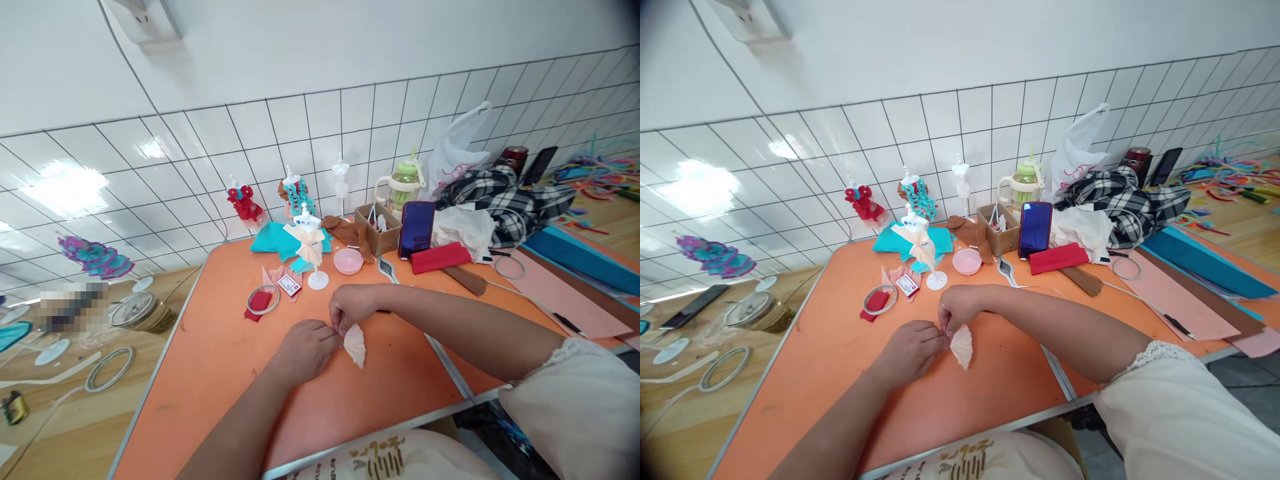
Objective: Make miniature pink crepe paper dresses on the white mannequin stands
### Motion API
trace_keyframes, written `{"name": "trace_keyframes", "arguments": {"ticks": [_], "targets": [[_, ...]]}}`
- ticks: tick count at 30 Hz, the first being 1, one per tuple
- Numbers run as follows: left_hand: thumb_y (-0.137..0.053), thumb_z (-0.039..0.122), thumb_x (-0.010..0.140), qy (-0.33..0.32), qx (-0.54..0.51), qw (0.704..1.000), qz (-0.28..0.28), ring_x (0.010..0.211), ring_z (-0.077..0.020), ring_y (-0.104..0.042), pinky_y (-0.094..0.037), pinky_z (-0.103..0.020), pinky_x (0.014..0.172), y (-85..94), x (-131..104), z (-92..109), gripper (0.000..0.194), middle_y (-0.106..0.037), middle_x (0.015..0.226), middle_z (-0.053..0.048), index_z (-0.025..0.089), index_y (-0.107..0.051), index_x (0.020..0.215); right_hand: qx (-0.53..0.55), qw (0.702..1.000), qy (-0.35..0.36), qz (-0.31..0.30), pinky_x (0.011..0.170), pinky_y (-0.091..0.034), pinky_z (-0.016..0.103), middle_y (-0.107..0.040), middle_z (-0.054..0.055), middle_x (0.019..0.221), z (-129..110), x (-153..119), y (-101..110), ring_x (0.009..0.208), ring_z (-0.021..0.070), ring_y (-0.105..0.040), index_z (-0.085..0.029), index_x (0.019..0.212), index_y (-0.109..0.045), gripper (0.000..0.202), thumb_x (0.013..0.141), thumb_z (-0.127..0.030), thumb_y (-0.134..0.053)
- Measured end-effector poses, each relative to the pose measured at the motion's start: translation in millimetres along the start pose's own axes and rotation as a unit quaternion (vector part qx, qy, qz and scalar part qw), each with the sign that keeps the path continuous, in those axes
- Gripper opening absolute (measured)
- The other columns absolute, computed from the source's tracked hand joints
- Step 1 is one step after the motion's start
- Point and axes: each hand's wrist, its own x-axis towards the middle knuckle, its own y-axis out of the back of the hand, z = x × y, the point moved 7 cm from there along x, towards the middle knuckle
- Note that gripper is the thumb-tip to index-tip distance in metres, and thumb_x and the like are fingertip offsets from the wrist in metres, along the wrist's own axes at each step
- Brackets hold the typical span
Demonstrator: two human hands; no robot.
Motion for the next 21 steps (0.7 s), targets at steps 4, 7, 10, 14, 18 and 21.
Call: {"name": "trace_keyframes", "arguments": {"ticks": [4,7,10,14,18,21], "targets": [[-0.041,0.014,0.085,0.103,0.010,0.995,0.010,0.070,-0.0192,-0.061,-0.044,-0.030,0.064,-2.1,0,-15,0.029,-0.068,0.074,-0.006,0.022,-0.067,0.092,-0.229,0.965,-0.055,0.119,0.057,-0.029,0.027,-0.069,0.004,0.066,-28,-4,12,0.061,0.0152,-0.057,-0.021,0.065,-0.074,0.011,0.062,-0.012,-0.068],[-0.041,0.018,0.085,0.179,0.014,0.983,0.028,0.067,-0.0190,-0.061,-0.040,-0.028,0.058,0.1,-3,-25,0.026,-0.067,0.071,-0.006,0.021,-0.068,0.086,-0.345,0.920,-0.068,0.172,0.061,-0.028,0.031,-0.068,0.009,0.072,-46,-7,7,0.070,0.0203,-0.058,-0.017,0.068,-0.071,0.010,0.067,-0.012,-0.063],[-0.044,0.020,0.083,0.295,-0.026,0.952,0.073,0.061,-0.0181,-0.059,-0.036,-0.027,0.054,4.0,-12,-44,0.024,-0.064,0.065,-0.004,0.021,-0.066,0.072,-0.372,0.895,-0.072,0.236,0.061,-0.025,0.033,-0.065,0.009,0.074,-55,-9,-2,0.073,0.0207,-0.055,-0.016,0.068,-0.067,0.011,0.071,-0.010,-0.059],[-0.052,0.029,0.080,0.417,-0.300,0.833,0.204,0.063,-0.0177,-0.060,-0.043,-0.028,0.060,-0.9,-30,-72,0.021,-0.065,0.063,-0.002,0.019,-0.067,0.069,-0.365,0.854,-0.045,0.367,0.060,-0.022,0.034,-0.064,0.007,0.077,-51,-15,-17,0.071,0.0182,-0.051,-0.018,0.077,-0.066,0.021,0.085,-0.011,-0.047],[-0.052,0.042,0.082,0.412,-0.486,0.719,0.278,0.065,-0.0177,-0.063,-0.050,-0.032,0.067,-7.8,-33,-80,0.032,-0.068,0.068,-0.004,0.014,-0.068,0.077,-0.303,0.841,0.017,0.449,0.061,-0.025,0.033,-0.067,0.006,0.089,-38,-24,-32,0.071,0.0163,-0.050,-0.024,0.111,-0.063,0.030,0.094,-0.016,-0.040],[-0.060,0.044,0.078,0.410,-0.538,0.667,0.312,0.069,-0.0171,-0.064,-0.052,-0.033,0.074,-7.4,-34,-78,0.031,-0.068,0.069,-0.003,0.015,-0.069,0.082,-0.130,0.862,0.018,0.490,0.065,-0.033,0.030,-0.067,0.005,0.093,-19,-27,-27,0.073,0.0159,-0.052,-0.024,0.104,-0.066,0.024,0.091,-0.023,-0.046]]}}
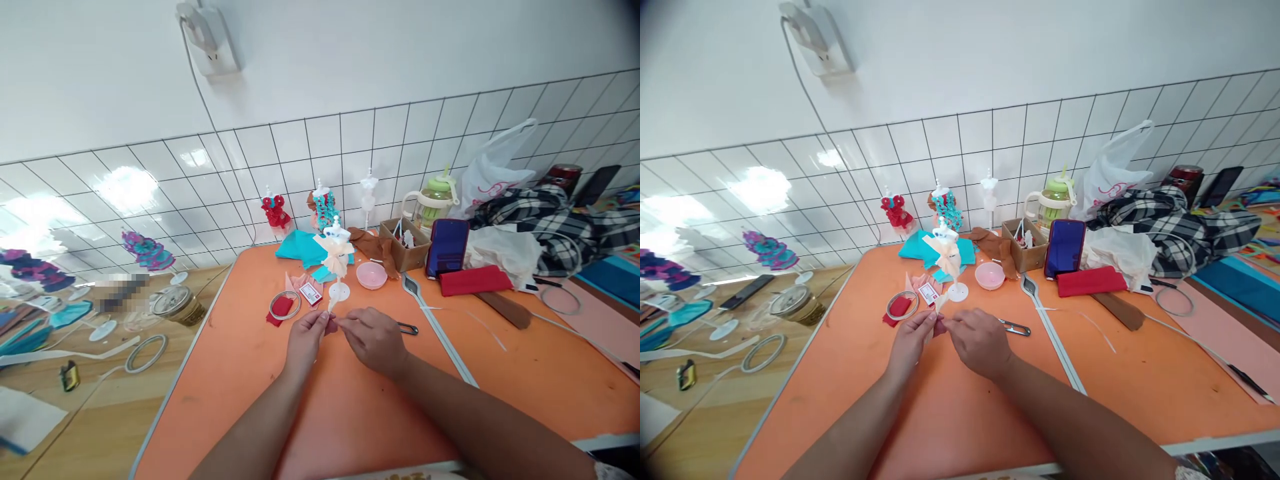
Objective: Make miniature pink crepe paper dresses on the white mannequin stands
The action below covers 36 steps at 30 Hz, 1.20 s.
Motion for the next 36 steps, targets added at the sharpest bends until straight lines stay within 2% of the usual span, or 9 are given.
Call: {"name": "trace_keyframes", "arguments": {"ticks": [2,4,8,16,19,24,28,33,36], "targets": [[-0.064,0.044,0.076,0.009,-0.008,1.000,0.005,0.070,-0.0168,-0.063,-0.051,-0.033,0.077,-0.9,-2,0,0.030,-0.068,0.067,-0.002,0.016,-0.070,0.083,0.144,0.983,-0.116,0.003,0.064,-0.038,0.028,-0.065,0.006,0.092,19,3,-5,0.071,0.0152,-0.053,-0.021,0.102,-0.065,0.022,0.088,-0.031,-0.052],[-0.064,0.044,0.076,0.017,-0.006,1.000,-0.013,0.071,-0.0174,-0.063,-0.051,-0.033,0.076,-5.3,-4,-1,0.030,-0.068,0.069,-0.002,0.016,-0.071,0.083,0.296,0.934,-0.197,-0.035,0.062,-0.041,0.027,-0.065,0.006,0.091,30,4,-19,0.069,0.0149,-0.055,-0.019,0.103,-0.065,0.029,0.084,-0.040,-0.055],[-0.063,0.045,0.076,0.032,0.003,0.998,-0.057,0.070,-0.0182,-0.062,-0.049,-0.031,0.073,-14.8,-6,-2,0.030,-0.069,0.070,-0.003,0.015,-0.070,0.080,0.456,0.856,-0.217,-0.110,0.071,-0.043,0.030,-0.067,0.005,0.080,32,7,-39,0.076,0.0181,-0.059,-0.016,0.090,-0.069,0.036,0.079,-0.049,-0.061],[-0.060,0.044,0.080,0.053,0.054,0.992,-0.101,0.064,-0.0154,-0.057,-0.040,-0.025,0.063,-20.5,-8,-3,0.032,-0.067,0.067,-0.003,0.014,-0.068,0.072,0.425,0.874,-0.221,-0.081,0.070,-0.042,0.029,-0.058,0.001,0.083,52,5,-31,0.075,0.0149,-0.053,-0.018,0.081,-0.069,0.029,0.071,-0.045,-0.070],[-0.061,0.043,0.080,0.074,-0.009,0.986,-0.147,0.068,-0.0178,-0.061,-0.041,-0.027,0.068,-24.2,-10,-4,0.031,-0.065,0.064,-0.003,0.014,-0.066,0.070,0.423,0.877,-0.213,-0.080,0.066,-0.042,0.027,-0.055,0.001,0.085,52,4,-29,0.074,0.0139,-0.051,-0.018,0.078,-0.067,0.028,0.070,-0.044,-0.071],[-0.056,0.054,0.081,0.163,-0.126,0.954,-0.220,0.077,-0.0257,-0.066,-0.044,-0.032,0.070,-29.5,-16,-9,0.044,-0.067,0.067,-0.008,0.012,-0.067,0.089,0.505,0.831,-0.216,-0.088,0.072,-0.043,0.027,-0.055,0.001,0.089,48,4,-30,0.080,0.0142,-0.053,-0.018,0.089,-0.061,0.030,0.071,-0.040,-0.072],[-0.065,0.050,0.076,0.101,-0.087,0.967,-0.219,0.092,-0.0242,-0.061,-0.044,-0.032,0.076,-28.5,-14,-1,0.044,-0.068,0.095,-0.010,0.016,-0.064,0.104,0.571,0.789,-0.212,-0.074,0.071,-0.046,0.028,-0.051,-0.001,0.085,45,7,-27,0.077,0.0135,-0.053,-0.018,0.083,-0.058,0.030,0.069,-0.039,-0.074],[-0.071,0.039,0.074,0.085,-0.028,0.980,-0.180,0.069,-0.0130,-0.056,-0.042,-0.024,0.065,-25.7,-13,-1,0.030,-0.065,0.077,-0.003,0.015,-0.068,0.091,0.576,0.789,-0.207,-0.049,0.064,-0.044,0.024,-0.050,-0.004,0.075,42,9,-22,0.068,0.0108,-0.051,-0.019,0.079,-0.054,0.036,0.061,-0.035,-0.081],[-0.072,0.040,0.073,0.083,-0.013,0.981,-0.173,0.066,-0.0123,-0.055,-0.041,-0.024,0.062,-24.7,-12,-1,0.029,-0.065,0.078,-0.003,0.015,-0.069,0.088,0.587,0.770,-0.233,-0.088,0.071,-0.046,0.027,-0.057,-0.002,0.083,43,5,-29,0.073,0.0124,-0.056,-0.022,0.099,-0.054,0.047,0.062,-0.036,-0.081]]}}
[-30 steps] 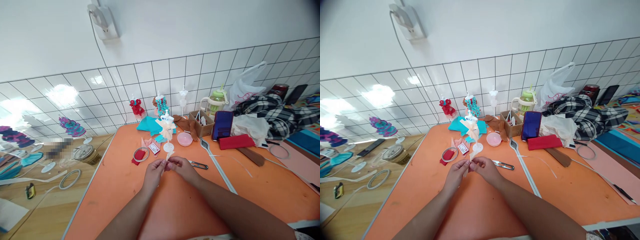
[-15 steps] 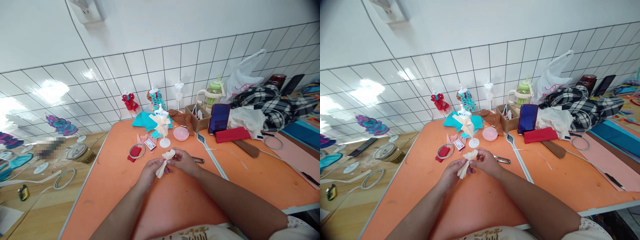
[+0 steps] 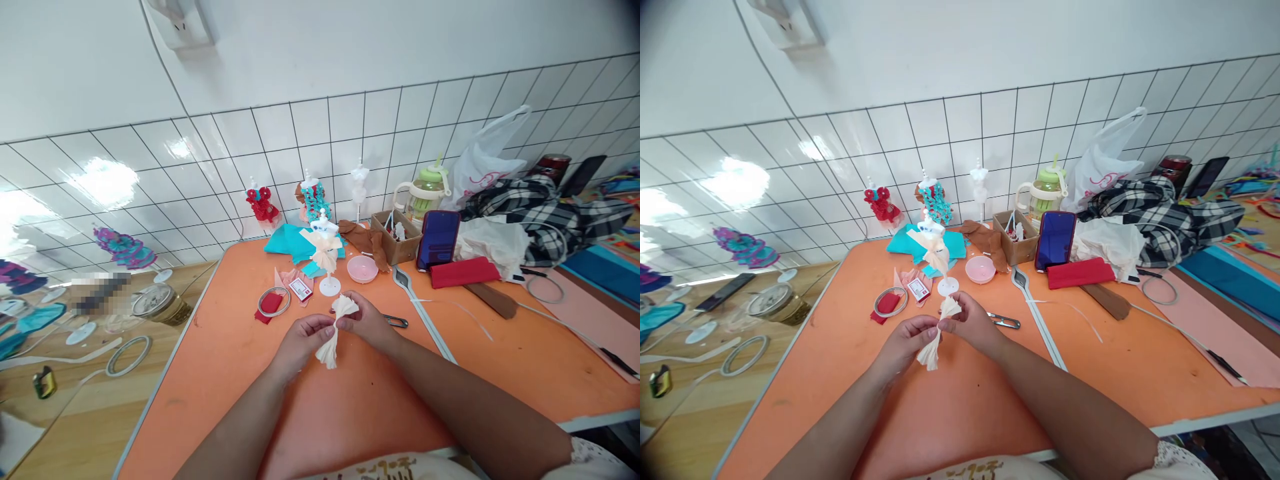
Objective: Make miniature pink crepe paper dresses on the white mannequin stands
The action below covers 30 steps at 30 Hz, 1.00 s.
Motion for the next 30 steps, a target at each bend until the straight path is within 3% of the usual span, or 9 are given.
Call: {"name": "trace_keyframes", "arguments": {"ticks": [4,9,13,15,17,21,23,27,30], "targets": [[-0.066,0.040,0.076,-0.030,0.115,0.993,0.012,0.082,-0.0189,-0.060,-0.045,-0.028,0.071,1.4,-1,7,0.025,-0.067,0.083,-0.004,0.017,-0.069,0.087,-0.012,0.997,-0.045,-0.069,0.088,-0.044,0.035,-0.061,0.007,0.108,5,-1,0,0.097,0.0194,-0.059,-0.021,0.125,-0.048,0.066,0.068,-0.041,-0.076],[-0.062,0.034,0.079,-0.095,0.330,0.936,0.073,0.092,-0.0216,-0.060,-0.046,-0.032,0.082,6.2,-5,22,0.018,-0.068,0.091,-0.005,0.023,-0.071,0.088,-0.054,0.990,-0.041,-0.124,0.087,-0.046,0.032,-0.053,0.007,0.125,-4,-4,1,0.105,0.0197,-0.057,-0.032,0.142,-0.029,0.097,0.061,-0.034,-0.082],[-0.060,0.029,0.079,-0.093,0.365,0.926,0.022,0.090,-0.0197,-0.061,-0.046,-0.030,0.082,-0.5,-6,23,0.014,-0.068,0.090,-0.004,0.024,-0.072,0.085,-0.123,0.984,-0.045,-0.124,0.065,-0.052,0.027,-0.060,0.005,0.106,-4,-5,2,0.078,0.0146,-0.059,-0.023,0.109,-0.064,0.051,0.063,-0.033,-0.080],[-0.060,0.029,0.080,-0.087,0.368,0.926,0.004,0.088,-0.0190,-0.061,-0.046,-0.029,0.081,-1.9,-6,23,0.013,-0.069,0.087,-0.003,0.024,-0.071,0.084,-0.117,0.986,-0.045,-0.113,0.061,-0.053,0.026,-0.061,0.004,0.094,-6,-4,7,0.072,0.0133,-0.058,-0.020,0.098,-0.067,0.039,0.063,-0.032,-0.079],[-0.059,0.030,0.080,-0.082,0.370,0.925,0.004,0.089,-0.0194,-0.060,-0.045,-0.030,0.082,-0.3,-5,22,0.014,-0.069,0.087,-0.003,0.024,-0.071,0.084,-0.096,0.991,-0.029,-0.092,0.061,-0.054,0.027,-0.060,0.003,0.097,-13,-3,15,0.070,0.0112,-0.056,-0.022,0.107,-0.063,0.047,0.063,-0.029,-0.079],[-0.060,0.034,0.079,-0.075,0.334,0.937,0.072,0.092,-0.0207,-0.060,-0.046,-0.032,0.084,13.0,-3,22,0.018,-0.068,0.095,-0.005,0.022,-0.069,0.088,-0.090,0.996,-0.016,-0.020,0.058,-0.056,0.025,-0.051,0.007,0.121,-28,-3,36,0.071,0.0086,-0.054,-0.027,0.125,-0.052,0.056,0.073,-0.032,-0.071],[-0.061,0.035,0.079,-0.076,0.310,0.943,0.089,0.091,-0.0210,-0.060,-0.046,-0.033,0.084,16.4,-2,20,0.019,-0.067,0.096,-0.006,0.022,-0.069,0.089,-0.091,0.995,-0.036,-0.025,0.057,-0.056,0.025,-0.052,0.008,0.117,-27,-4,36,0.078,0.0121,-0.056,-0.027,0.129,-0.048,0.059,0.074,-0.037,-0.069],[-0.063,0.035,0.077,-0.078,0.309,0.946,0.060,0.092,-0.0221,-0.060,-0.046,-0.033,0.084,11.1,-2,17,0.017,-0.068,0.094,-0.005,0.024,-0.070,0.088,-0.112,0.990,-0.065,-0.047,0.049,-0.054,0.021,-0.053,0.007,0.111,-13,-6,23,0.085,0.0165,-0.059,-0.029,0.132,-0.044,0.073,0.068,-0.041,-0.075],[-0.062,0.034,0.078,-0.081,0.336,0.938,0.027,0.093,-0.0225,-0.059,-0.045,-0.033,0.084,4.5,-2,15,0.017,-0.068,0.094,-0.005,0.025,-0.071,0.089,-0.146,0.985,-0.075,-0.042,0.041,-0.048,0.018,-0.060,0.004,0.093,-1,-5,15,0.068,0.0132,-0.059,-0.023,0.114,-0.059,0.055,0.066,-0.042,-0.076]]}}
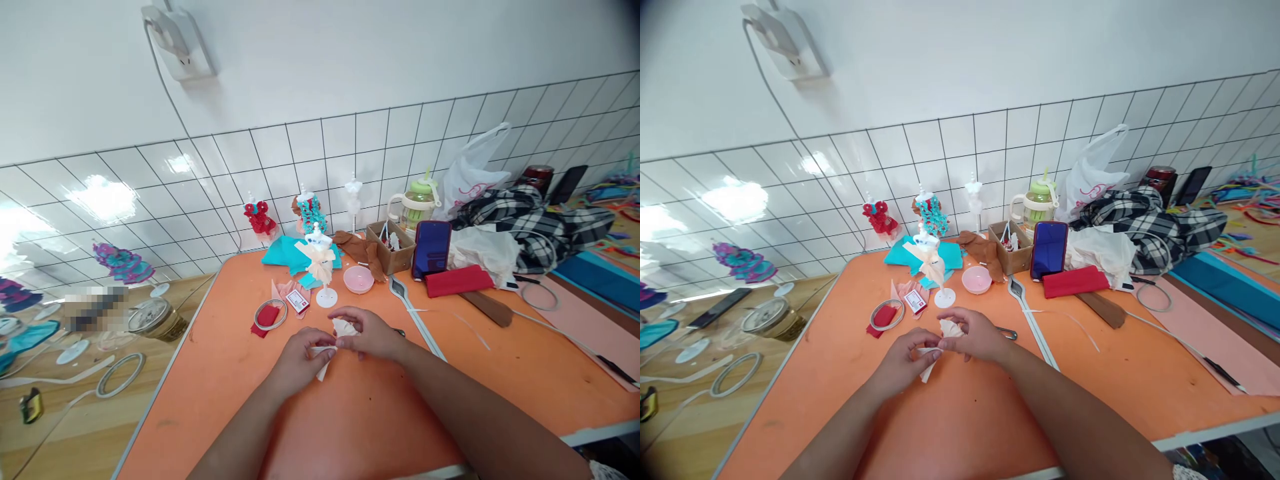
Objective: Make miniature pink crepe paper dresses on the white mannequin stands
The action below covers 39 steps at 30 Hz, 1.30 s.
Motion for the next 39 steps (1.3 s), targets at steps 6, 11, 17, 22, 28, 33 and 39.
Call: {"name": "trace_keyframes", "arguments": {"ticks": [6,11,17,22,28,33,39], "targets": [[-0.060,0.033,0.079,0.024,-0.020,0.999,-0.024,0.090,-0.0215,-0.060,-0.045,-0.031,0.081,-2.6,0,-2,0.017,-0.067,0.094,-0.006,0.022,-0.070,0.087,0.002,0.998,0.003,0.067,0.041,-0.046,0.021,-0.054,-0.004,0.058,-5,0,24,0.044,0.0078,-0.049,-0.017,0.084,-0.062,0.030,0.073,-0.044,-0.068],[-0.062,0.034,0.077,0.054,-0.053,0.997,-0.014,0.088,-0.0214,-0.061,-0.046,-0.030,0.077,0.2,1,-4,0.019,-0.068,0.094,-0.007,0.019,-0.069,0.087,-0.082,0.993,0.090,0.008,0.065,-0.053,0.027,-0.036,0.011,0.142,-29,-11,22,0.103,0.0210,-0.056,-0.033,0.138,-0.038,0.085,0.064,-0.042,-0.077],[-0.063,0.033,0.075,0.039,-0.034,0.998,-0.021,0.087,-0.0225,-0.061,-0.045,-0.031,0.079,1.5,-1,0,0.017,-0.068,0.091,-0.007,0.020,-0.071,0.083,-0.242,0.956,0.149,-0.071,0.086,-0.047,0.034,-0.060,0.005,0.122,-32,-13,-10,0.111,0.0244,-0.054,-0.032,0.117,-0.064,0.049,0.070,-0.036,-0.074],[-0.064,0.037,0.075,0.055,-0.061,0.996,-0.034,0.083,-0.0217,-0.061,-0.045,-0.030,0.074,4.7,-1,-1,0.021,-0.068,0.086,-0.006,0.019,-0.071,0.083,-0.201,0.971,0.129,0.002,0.066,-0.049,0.028,-0.068,0.005,0.087,-29,-5,10,0.078,0.0182,-0.062,-0.024,0.086,-0.075,0.018,0.072,-0.034,-0.071],[-0.063,0.042,0.076,0.065,-0.058,0.996,-0.032,0.086,-0.0235,-0.061,-0.046,-0.032,0.078,8.9,0,-9,0.032,-0.068,0.091,-0.008,0.018,-0.070,0.096,-0.119,0.989,0.091,0.016,0.072,-0.050,0.031,-0.069,0.006,0.087,-21,-2,21,0.080,0.0197,-0.064,-0.020,0.082,-0.075,0.018,0.071,-0.033,-0.071],[-0.065,0.049,0.074,0.039,-0.004,0.997,0.066,0.132,-0.0307,-0.034,-0.029,-0.044,0.106,28.3,-4,-5,0.073,-0.040,0.143,-0.012,0.025,-0.041,0.139,-0.163,0.980,0.082,0.075,0.073,-0.051,0.032,-0.069,0.005,0.088,-25,-6,16,0.080,0.0191,-0.064,-0.021,0.083,-0.073,0.013,0.073,-0.027,-0.067],[-0.050,0.043,0.087,-0.068,0.060,0.995,-0.047,0.095,-0.0220,-0.059,-0.011,-0.046,0.113,0.8,-6,25,0.027,-0.069,0.097,-0.004,0.029,-0.066,0.104,-0.212,0.968,0.120,0.066,0.070,-0.052,0.031,-0.071,0.002,0.088,-34,-12,-14,0.078,0.0187,-0.064,-0.025,0.087,-0.071,0.017,0.075,-0.019,-0.061]]}}
